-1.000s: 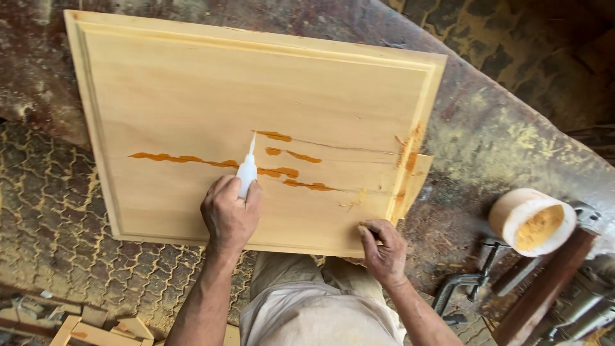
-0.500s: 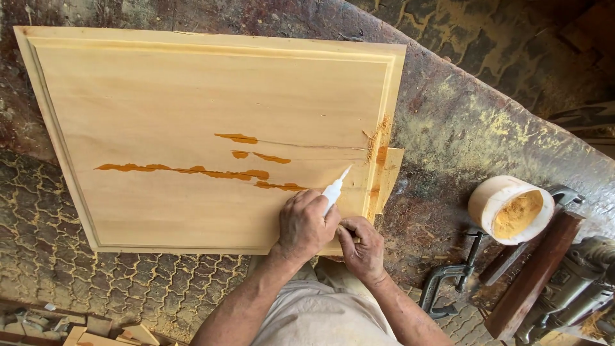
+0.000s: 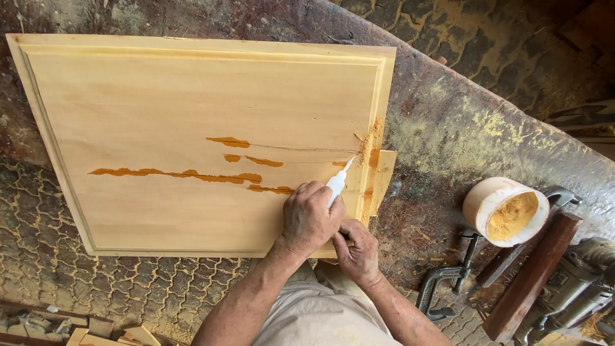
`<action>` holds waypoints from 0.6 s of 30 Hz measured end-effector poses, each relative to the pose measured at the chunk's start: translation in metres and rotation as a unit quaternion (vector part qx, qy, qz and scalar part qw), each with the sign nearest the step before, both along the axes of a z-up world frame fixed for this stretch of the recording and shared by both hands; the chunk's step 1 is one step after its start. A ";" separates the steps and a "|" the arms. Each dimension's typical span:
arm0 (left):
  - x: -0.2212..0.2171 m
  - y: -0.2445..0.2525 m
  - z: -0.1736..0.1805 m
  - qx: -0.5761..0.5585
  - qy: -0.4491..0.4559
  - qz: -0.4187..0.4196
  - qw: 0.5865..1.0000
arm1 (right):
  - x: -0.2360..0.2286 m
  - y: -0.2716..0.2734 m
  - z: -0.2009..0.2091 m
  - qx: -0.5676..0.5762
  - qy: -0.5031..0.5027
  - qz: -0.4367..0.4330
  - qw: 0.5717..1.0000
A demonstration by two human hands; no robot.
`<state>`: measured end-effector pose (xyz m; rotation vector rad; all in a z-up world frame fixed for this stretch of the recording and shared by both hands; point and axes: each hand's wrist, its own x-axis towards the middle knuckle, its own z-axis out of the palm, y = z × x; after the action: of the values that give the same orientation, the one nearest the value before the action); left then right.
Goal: Repair cracks and imperfections in a wooden board using glue, sawdust, and sandpaper.
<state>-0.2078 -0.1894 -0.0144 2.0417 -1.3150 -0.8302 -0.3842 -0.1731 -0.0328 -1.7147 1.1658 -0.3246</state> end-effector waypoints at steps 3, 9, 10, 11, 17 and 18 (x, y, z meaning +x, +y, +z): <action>0.010 0.005 0.005 0.011 -0.006 0.005 1.000 | 0.004 -0.002 0.004 -0.005 0.000 -0.004 1.000; 0.033 0.016 0.012 0.025 -0.037 0.027 0.999 | 0.006 -0.003 0.005 -0.014 0.002 -0.001 1.000; 0.035 0.019 0.013 0.030 -0.039 0.029 0.998 | 0.007 -0.002 0.007 -0.011 0.007 -0.006 1.000; 0.035 0.019 0.013 0.031 -0.039 0.031 0.998 | 0.007 -0.002 0.007 -0.011 0.006 -0.004 1.000; 0.034 0.019 0.010 0.025 -0.009 0.023 0.999 | 0.008 0.000 0.007 -0.019 0.017 0.000 1.000; 0.035 0.020 0.009 0.025 -0.009 0.027 0.999 | 0.009 0.000 0.007 -0.018 0.020 -0.005 1.000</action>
<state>-0.1723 -0.1697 -0.0053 2.1183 -1.2557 -0.8292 -0.3752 -0.1731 -0.0253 -1.7543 1.2053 -0.3199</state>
